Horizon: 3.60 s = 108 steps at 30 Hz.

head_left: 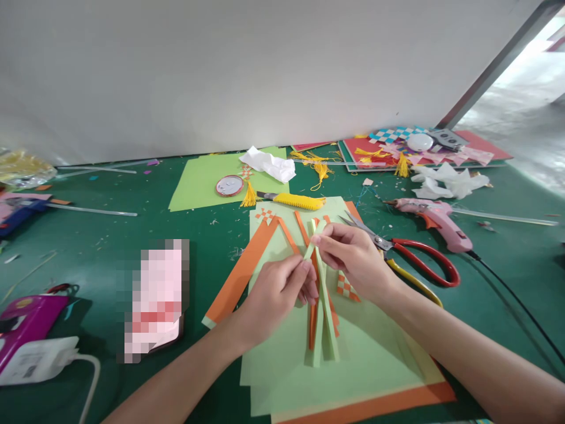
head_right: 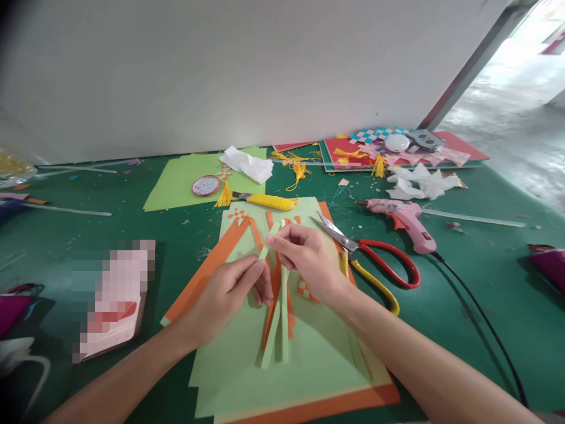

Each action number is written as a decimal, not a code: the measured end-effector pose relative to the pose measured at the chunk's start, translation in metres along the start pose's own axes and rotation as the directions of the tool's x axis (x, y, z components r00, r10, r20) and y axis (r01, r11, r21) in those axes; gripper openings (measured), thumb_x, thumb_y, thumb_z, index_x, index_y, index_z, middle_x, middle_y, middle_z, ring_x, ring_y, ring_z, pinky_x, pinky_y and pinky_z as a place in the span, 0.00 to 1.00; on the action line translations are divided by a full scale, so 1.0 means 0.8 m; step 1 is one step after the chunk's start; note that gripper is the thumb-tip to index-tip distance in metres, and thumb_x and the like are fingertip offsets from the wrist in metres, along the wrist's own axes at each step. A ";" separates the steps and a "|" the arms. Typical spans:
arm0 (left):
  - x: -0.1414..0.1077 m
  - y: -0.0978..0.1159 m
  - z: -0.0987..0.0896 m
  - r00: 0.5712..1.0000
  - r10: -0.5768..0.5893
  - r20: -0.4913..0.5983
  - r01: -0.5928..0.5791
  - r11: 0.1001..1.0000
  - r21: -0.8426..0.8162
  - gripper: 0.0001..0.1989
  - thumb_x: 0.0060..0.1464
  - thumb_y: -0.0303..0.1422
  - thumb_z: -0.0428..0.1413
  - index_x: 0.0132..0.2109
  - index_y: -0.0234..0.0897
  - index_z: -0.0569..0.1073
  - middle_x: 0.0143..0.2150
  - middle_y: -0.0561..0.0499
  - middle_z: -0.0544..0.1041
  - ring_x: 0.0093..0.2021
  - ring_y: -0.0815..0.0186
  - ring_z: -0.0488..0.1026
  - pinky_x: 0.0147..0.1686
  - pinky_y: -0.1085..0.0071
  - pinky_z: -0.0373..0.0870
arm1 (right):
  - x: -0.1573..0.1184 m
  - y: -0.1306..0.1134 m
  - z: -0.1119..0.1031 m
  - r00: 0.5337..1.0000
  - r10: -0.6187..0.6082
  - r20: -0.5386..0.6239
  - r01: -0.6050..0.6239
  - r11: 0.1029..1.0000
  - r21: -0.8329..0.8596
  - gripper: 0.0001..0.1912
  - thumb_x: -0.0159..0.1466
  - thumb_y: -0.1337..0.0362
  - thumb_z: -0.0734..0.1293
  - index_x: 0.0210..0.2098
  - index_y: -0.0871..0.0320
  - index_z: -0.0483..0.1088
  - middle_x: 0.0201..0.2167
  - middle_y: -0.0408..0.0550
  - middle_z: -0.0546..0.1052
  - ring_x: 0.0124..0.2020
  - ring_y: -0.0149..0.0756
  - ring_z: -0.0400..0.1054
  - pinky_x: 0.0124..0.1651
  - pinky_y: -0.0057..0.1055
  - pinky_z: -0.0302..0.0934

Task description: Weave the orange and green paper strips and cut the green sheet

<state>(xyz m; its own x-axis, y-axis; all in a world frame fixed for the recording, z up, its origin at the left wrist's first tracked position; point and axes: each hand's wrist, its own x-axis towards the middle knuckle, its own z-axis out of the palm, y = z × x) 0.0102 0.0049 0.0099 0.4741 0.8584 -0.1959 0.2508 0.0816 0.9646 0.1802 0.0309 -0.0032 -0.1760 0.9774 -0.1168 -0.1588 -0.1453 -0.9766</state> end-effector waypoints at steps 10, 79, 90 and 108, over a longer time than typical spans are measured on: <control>0.002 -0.008 -0.001 0.999 0.032 -0.021 -0.032 0.999 -0.022 0.17 0.67 0.41 0.44 0.36 0.35 0.70 0.28 0.52 0.75 0.27 0.69 0.73 0.29 0.73 0.70 | -0.001 0.001 0.004 0.987 0.087 0.132 -0.084 0.996 -0.027 0.16 0.59 0.57 0.71 0.22 0.59 0.67 0.15 0.37 0.63 0.18 0.23 0.52 0.21 0.27 0.42; 0.003 -0.008 0.000 0.995 0.005 -0.099 -0.003 1.000 0.022 0.17 0.65 0.41 0.47 0.34 0.35 0.71 0.25 0.52 0.75 0.25 0.68 0.73 0.27 0.74 0.68 | 0.001 -0.004 0.000 0.989 0.070 0.133 -0.067 0.997 -0.021 0.17 0.57 0.56 0.72 0.21 0.59 0.65 0.17 0.39 0.67 0.19 0.25 0.57 0.23 0.27 0.47; 0.003 -0.008 0.001 0.991 0.042 -0.124 -0.033 0.996 0.078 0.17 0.65 0.41 0.47 0.33 0.36 0.71 0.25 0.52 0.75 0.25 0.69 0.74 0.27 0.76 0.69 | 0.000 -0.004 0.002 0.984 0.111 0.141 -0.094 0.988 -0.122 0.16 0.58 0.54 0.71 0.24 0.60 0.69 0.17 0.40 0.67 0.19 0.25 0.58 0.22 0.27 0.47; 0.002 -0.006 0.000 0.989 0.043 -0.138 -0.036 0.998 0.051 0.16 0.65 0.40 0.48 0.33 0.36 0.71 0.25 0.53 0.75 0.26 0.70 0.74 0.27 0.77 0.70 | 0.000 -0.002 0.001 0.990 0.086 0.109 -0.066 0.983 -0.173 0.16 0.58 0.53 0.71 0.24 0.60 0.69 0.16 0.39 0.66 0.19 0.25 0.57 0.22 0.27 0.48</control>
<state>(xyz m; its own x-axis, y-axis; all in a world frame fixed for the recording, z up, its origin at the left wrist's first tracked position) 0.0100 0.0057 0.0048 0.3633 0.9229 -0.1277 0.2765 0.0241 0.9607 0.1795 0.0308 -0.0018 -0.2941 0.9387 -0.1797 0.0240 -0.1807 -0.9833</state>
